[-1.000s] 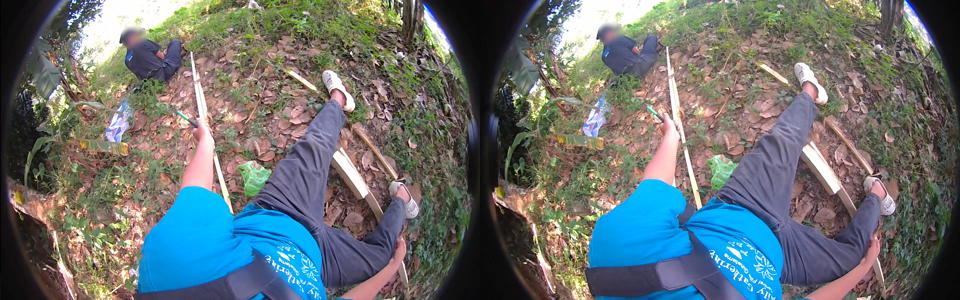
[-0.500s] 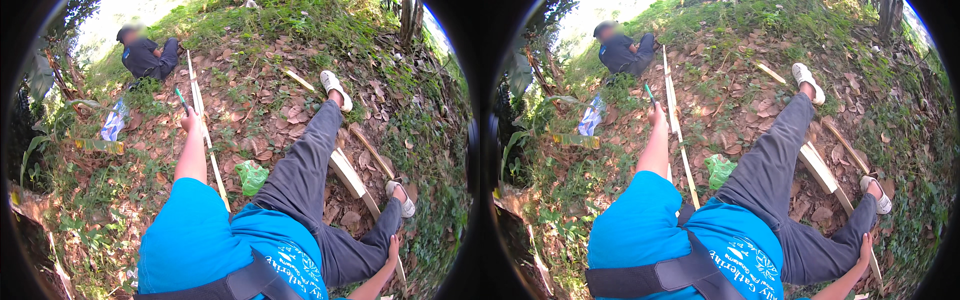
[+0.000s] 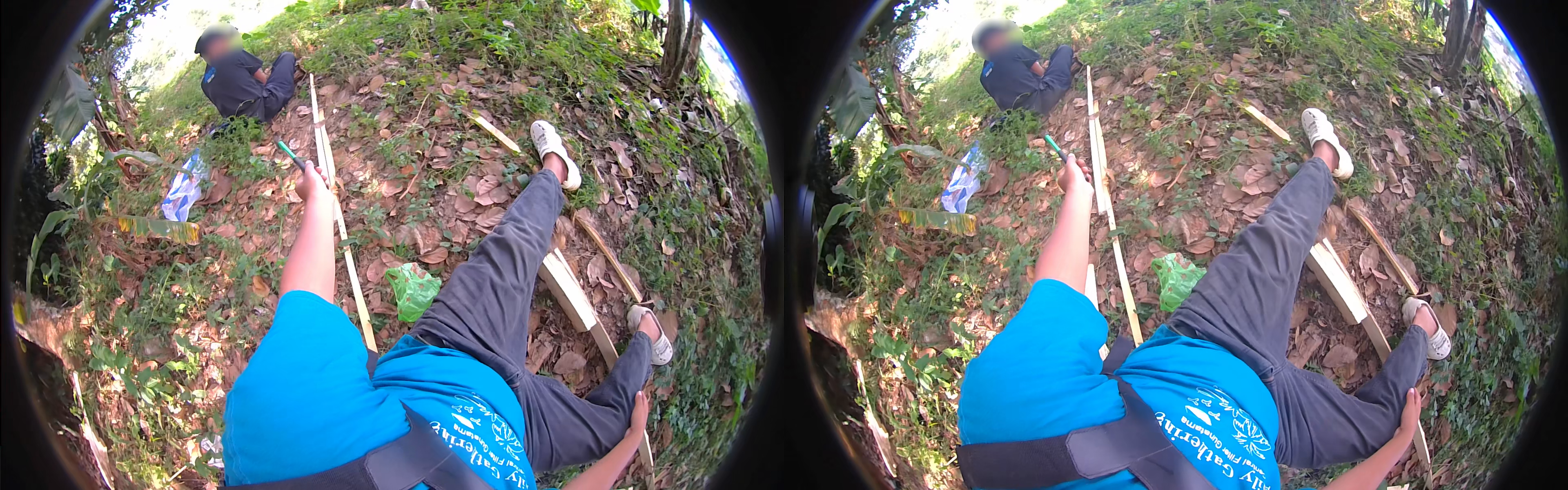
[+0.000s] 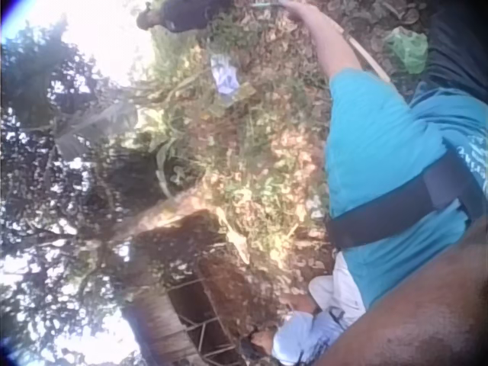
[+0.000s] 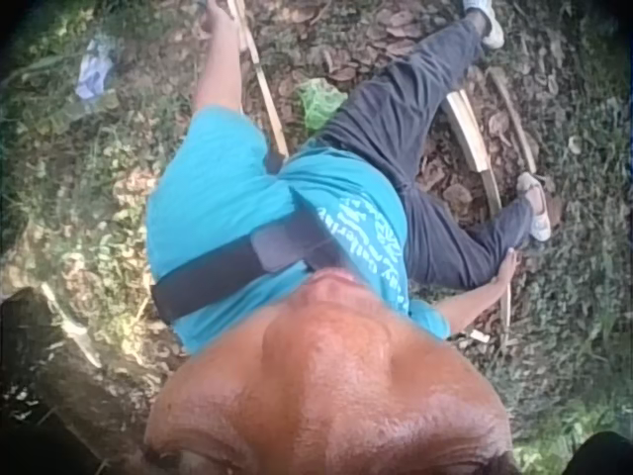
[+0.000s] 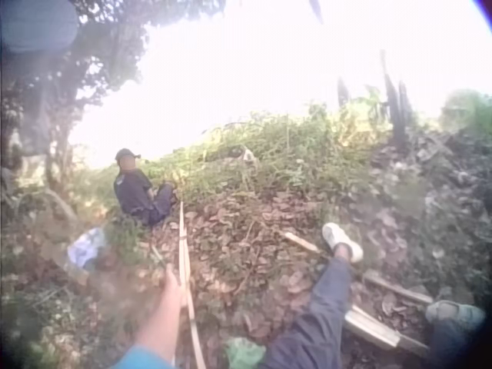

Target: The person sits on the ground and uses a small axe to repeatedly chop a piece of wood placed between their legs. They hold the wood with their left hand and strike it with the axe in their right hand, removing bark and shaping the wood.

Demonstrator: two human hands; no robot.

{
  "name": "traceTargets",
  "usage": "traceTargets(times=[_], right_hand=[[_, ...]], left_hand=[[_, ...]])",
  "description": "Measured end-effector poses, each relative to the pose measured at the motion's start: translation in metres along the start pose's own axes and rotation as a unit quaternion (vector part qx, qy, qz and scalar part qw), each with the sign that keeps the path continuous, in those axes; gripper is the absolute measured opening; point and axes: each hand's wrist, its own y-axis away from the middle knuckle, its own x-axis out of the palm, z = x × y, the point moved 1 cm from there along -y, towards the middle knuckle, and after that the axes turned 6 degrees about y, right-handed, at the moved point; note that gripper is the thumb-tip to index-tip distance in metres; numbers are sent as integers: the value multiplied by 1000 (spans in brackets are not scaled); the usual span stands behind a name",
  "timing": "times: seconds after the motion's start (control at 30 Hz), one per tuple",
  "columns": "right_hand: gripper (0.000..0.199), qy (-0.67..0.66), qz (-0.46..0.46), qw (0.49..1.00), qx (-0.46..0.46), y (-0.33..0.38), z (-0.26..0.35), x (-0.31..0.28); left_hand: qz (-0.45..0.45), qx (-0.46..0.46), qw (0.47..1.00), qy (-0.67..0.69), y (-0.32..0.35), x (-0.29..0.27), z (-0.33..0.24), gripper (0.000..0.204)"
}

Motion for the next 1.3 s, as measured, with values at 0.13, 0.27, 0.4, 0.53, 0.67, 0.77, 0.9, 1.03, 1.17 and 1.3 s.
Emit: traceTargets(times=[0.13, 0.27, 0.4, 0.53, 0.67, 0.77, 0.9, 1.03, 1.17, 1.3], right_hand=[[43, 23, -89, 990, -108, -8, 12, 6], [34, -39, -64, 975, -207, 10, 73, 36], [35, -91, 67, 978, -178, 12, 131, 113], [45, 92, 16, 982, -167, -4, 164, 175], [55, 215, -86, 958, -171, -30, 152, 213], [58, 261, -87, 950, -144, -28, 147, 225], [55, 257, -123, 941, -180, -13, 146, 222], [53, 323, -75, 941, -63, -11, 177, 209], [47, 385, -64, 920, -16, -27, 188, 199], [41, 354, -16, 935, -22, -51, 177, 202]], left_hand=[[9, -17, 1000, -6, -1, -3, -8, 28], [7, 4, 999, -39, 4, -11, 5, 25], [-18, -117, 992, -52, -1, -20, 29, 23], [-10, -192, 980, -49, 21, -26, 51, 20], [34, -152, 981, -111, 22, -29, 59, 21], [56, -70, 975, -201, 10, -46, 52, 17], [73, 7, 965, -250, -2, -70, 51, 14], [61, 10, 967, -248, -11, -84, 60, 15], [-9, -83, 968, -235, 4, -75, 83, 16], [-39, -90, 974, -204, 4, -78, 92, 16]])
